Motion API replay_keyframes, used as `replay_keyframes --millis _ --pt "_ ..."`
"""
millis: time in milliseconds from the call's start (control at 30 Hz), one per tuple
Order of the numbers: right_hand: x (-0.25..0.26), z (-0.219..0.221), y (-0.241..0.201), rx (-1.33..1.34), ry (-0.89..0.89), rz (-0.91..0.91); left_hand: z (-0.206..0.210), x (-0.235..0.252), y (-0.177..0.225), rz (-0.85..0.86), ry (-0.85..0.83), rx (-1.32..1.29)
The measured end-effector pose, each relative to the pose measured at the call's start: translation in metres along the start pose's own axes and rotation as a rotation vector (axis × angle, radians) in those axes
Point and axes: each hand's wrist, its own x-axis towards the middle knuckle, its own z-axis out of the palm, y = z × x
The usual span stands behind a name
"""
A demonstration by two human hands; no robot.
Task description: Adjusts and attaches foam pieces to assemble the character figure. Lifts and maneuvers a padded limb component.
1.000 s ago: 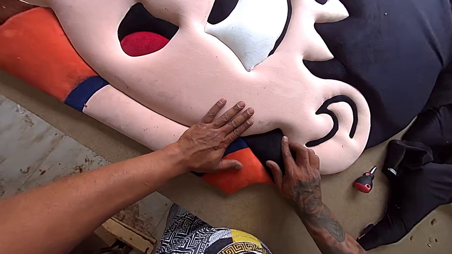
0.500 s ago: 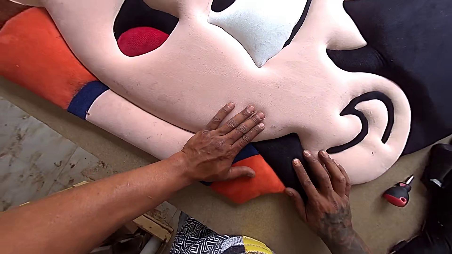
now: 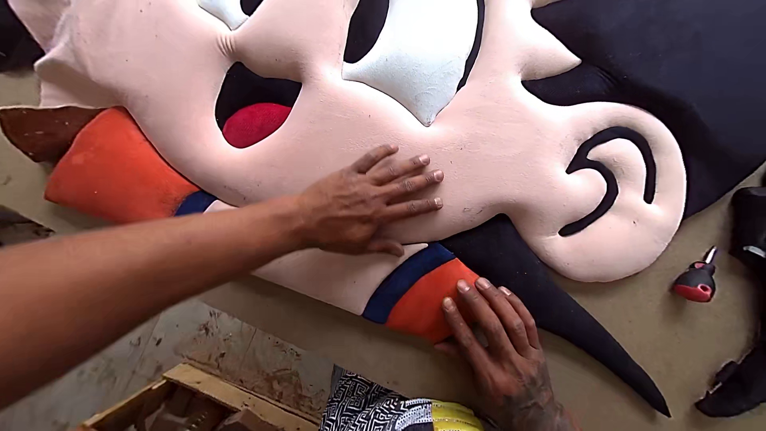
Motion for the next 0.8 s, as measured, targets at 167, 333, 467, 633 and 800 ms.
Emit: replay_keyframes --millis 167,333,467,633,800 --pt "0.0 0.022 -0.035 0.001 0.016 0.148 -0.002 0.038 -0.042 0.291 -0.068 0.025" --pt "0.006 0.029 -0.042 -0.014 -0.023 0.229 0.006 0.05 -0.039 0.317 -0.098 0.003" --pt "0.008 0.03 -0.042 -0.006 -0.051 0.248 0.011 0.049 -0.039 0.314 -0.065 -0.015" --pt "0.011 0.029 -0.043 -0.004 -0.075 0.269 0.015 0.05 -0.04 0.318 -0.049 -0.027" --pt "0.012 0.027 -0.043 0.005 -0.064 0.285 0.019 0.05 -0.04 0.422 0.001 -0.047"
